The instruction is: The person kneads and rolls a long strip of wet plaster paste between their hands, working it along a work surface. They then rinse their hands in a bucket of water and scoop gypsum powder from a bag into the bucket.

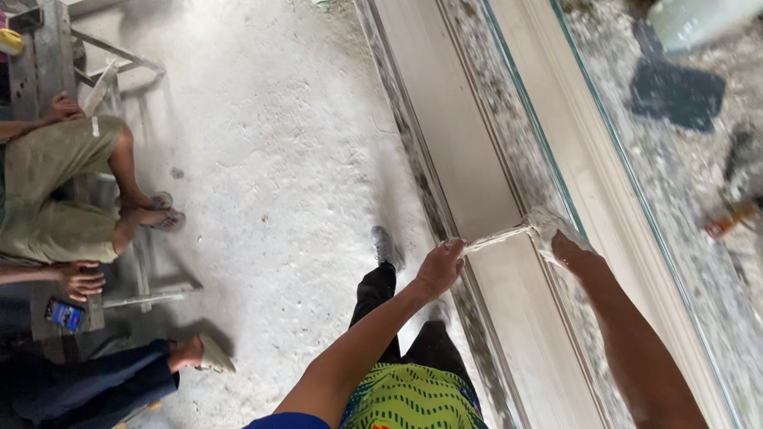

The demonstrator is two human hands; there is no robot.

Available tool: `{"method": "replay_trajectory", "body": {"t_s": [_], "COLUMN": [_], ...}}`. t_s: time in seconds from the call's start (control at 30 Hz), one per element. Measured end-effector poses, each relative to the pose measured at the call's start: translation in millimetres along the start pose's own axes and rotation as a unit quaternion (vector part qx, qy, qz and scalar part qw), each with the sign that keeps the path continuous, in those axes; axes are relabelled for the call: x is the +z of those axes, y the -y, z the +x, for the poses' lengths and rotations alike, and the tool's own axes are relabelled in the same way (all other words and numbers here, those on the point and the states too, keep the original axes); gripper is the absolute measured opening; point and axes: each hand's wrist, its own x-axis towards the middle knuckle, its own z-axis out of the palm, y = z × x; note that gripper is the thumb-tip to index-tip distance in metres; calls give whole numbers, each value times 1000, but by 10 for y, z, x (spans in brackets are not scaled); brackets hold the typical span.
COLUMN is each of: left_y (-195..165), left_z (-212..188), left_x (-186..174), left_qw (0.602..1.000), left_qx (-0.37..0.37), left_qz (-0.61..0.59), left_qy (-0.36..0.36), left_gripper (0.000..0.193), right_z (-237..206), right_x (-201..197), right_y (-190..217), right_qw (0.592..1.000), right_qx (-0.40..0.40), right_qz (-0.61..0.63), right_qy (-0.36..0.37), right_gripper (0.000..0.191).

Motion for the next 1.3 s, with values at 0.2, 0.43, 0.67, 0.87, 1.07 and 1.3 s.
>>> {"method": "replay_trajectory", "body": {"t_s": [0.2,0.43,0.67,0.87,1.07,1.3], "left_y": [-734,-1149,-1571,-2381,-3135,-4062], "left_z": [-1021,-2171,-3643,-4930,-6207,-7773], "left_x": [671,1630,2820,3610,4427,5568], "left_qw": [1000,991,998,996,999,998], "left_qx": [-20,78,51,71,45,66], "left_qz": [-4,78,25,28,16,17], "left_qy": [-17,-72,-31,-39,1,-7], "left_gripper": [41,52,42,42,41,42], "right_z": [-1208,-2460,-3186,-4388,-5744,-7250], "right_x": [674,1521,2807,3781,4727,5919], "right_y": [-533,-1132,-2217,-3201,-3962,-4942], "right_qw": [1000,999,964,966,971,972], "right_qx": [1,-3,-195,-195,-183,-179], "right_qz": [9,26,-57,-47,-25,-12], "right_qy": [12,19,-173,-161,-151,-154], "right_gripper": [26,27,16,15,16,18]}}
